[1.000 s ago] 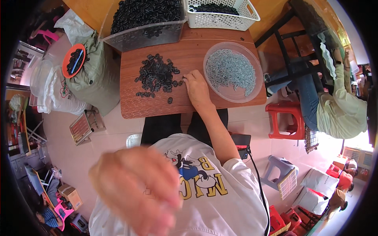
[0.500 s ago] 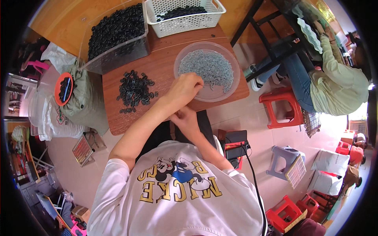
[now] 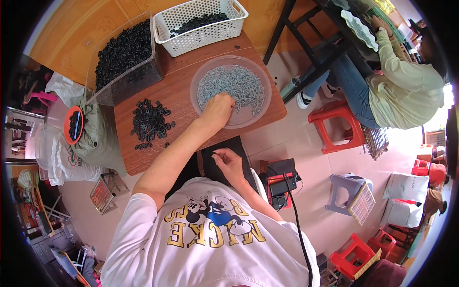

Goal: The person repeatedly picks up small black plastic components and light-blue fasteners from a table, inserts the fasteners into the components, and places the assembled units into a clear plastic bowl. The process is performed by hand without tools.

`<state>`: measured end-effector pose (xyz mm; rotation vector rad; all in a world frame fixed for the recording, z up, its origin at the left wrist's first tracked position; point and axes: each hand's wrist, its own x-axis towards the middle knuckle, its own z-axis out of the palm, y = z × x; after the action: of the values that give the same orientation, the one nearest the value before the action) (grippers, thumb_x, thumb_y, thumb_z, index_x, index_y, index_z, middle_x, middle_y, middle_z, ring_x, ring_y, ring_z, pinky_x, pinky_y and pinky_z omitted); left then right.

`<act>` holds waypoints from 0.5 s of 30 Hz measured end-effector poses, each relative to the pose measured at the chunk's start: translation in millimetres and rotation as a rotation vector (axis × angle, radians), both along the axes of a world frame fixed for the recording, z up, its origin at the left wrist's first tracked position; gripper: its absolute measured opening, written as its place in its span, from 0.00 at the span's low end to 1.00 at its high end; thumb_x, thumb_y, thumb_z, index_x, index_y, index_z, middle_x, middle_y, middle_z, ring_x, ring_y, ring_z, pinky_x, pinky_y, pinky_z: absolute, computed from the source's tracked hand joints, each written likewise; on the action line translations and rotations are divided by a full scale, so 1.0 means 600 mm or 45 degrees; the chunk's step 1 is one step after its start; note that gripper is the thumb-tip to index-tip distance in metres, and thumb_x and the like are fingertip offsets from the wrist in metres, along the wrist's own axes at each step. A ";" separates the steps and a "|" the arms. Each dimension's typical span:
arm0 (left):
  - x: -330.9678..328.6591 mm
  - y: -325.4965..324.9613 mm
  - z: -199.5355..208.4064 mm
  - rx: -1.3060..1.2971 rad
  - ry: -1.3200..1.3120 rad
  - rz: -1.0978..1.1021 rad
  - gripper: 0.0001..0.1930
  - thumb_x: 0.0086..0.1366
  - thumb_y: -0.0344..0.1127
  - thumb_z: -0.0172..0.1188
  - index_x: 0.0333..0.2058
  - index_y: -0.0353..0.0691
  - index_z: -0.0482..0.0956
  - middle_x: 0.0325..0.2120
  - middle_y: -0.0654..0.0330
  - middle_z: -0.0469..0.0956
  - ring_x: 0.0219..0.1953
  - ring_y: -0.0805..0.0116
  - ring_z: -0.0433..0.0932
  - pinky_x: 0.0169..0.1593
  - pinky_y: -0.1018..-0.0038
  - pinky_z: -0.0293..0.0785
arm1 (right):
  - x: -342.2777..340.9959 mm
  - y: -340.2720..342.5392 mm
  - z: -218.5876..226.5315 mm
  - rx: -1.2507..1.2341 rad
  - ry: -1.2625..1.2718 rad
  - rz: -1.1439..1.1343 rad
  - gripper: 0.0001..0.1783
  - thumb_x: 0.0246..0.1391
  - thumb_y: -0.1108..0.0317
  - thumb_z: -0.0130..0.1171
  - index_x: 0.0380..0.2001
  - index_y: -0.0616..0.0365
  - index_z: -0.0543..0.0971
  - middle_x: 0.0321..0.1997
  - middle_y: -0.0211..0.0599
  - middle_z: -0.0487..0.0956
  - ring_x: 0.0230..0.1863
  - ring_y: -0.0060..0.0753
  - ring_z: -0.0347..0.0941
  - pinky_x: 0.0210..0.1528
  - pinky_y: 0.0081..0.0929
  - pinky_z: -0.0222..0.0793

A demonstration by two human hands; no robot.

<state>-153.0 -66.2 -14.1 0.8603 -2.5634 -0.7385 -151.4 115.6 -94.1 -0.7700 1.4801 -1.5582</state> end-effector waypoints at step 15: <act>0.039 0.015 0.047 0.605 0.506 -0.014 0.10 0.60 0.25 0.52 0.40 0.32 0.76 0.31 0.55 0.75 0.33 0.63 0.75 0.40 0.72 0.71 | -0.037 -0.001 0.046 -0.115 -0.595 -0.007 0.07 0.52 0.77 0.56 0.35 0.65 0.76 0.27 0.29 0.75 0.26 0.16 0.66 0.31 0.14 0.62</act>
<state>-129.4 -56.9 14.1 0.7350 -2.0716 -1.4001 -173.7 114.8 -66.6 -0.4100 1.0746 -1.6782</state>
